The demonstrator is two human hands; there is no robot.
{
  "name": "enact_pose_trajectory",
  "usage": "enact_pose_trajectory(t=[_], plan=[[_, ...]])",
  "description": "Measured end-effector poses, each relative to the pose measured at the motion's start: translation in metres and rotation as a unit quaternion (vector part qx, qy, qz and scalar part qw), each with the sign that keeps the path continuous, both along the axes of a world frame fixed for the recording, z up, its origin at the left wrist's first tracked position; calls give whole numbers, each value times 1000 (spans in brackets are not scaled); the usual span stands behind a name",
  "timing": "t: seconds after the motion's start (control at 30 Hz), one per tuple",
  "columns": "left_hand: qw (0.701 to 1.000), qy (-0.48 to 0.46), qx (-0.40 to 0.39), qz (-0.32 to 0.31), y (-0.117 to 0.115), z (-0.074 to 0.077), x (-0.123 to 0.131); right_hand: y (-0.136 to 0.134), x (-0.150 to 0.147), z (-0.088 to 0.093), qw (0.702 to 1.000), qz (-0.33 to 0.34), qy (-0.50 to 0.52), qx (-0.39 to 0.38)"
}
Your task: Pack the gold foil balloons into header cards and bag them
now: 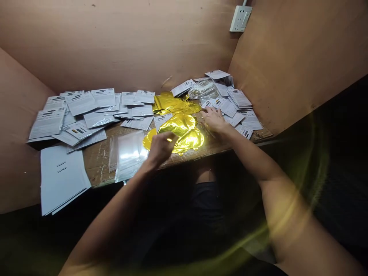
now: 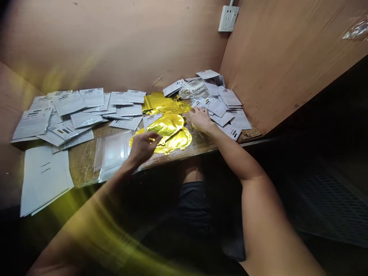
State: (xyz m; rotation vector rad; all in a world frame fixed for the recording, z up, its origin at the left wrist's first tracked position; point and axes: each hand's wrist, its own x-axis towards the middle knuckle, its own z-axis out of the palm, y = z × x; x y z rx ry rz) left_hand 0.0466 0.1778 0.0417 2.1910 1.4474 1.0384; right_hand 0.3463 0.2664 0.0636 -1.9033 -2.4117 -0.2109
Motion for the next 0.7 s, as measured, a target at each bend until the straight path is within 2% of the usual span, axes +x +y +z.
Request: enact_pose_trajectory(t=[0.1, 0.2, 0.3, 0.4, 0.5, 0.6, 0.7], plan=[[999, 22, -25, 31, 63, 15, -12, -36, -8, -5, 996, 60, 60, 26], [990, 23, -130, 41, 120, 9, -17, -67, -8, -11, 989, 119, 87, 20], [974, -38, -221, 16, 153, 4, -25, -89, -6, -25, 982, 157, 102, 5], [935, -122, -332, -14, 169, 13, -40, -100, -7, -40, 978, 170, 120, -24], [891, -157, -425, -34, 176, 28, -59, -101, -9, -45, 976, 175, 117, -48], [876, -203, -435, -46, 177, 41, -73, -85, -12, -34, 973, 155, 169, -25], [871, -246, -419, -77, 176, 50, -76, -46, -23, -13, 949, 111, 296, 20]])
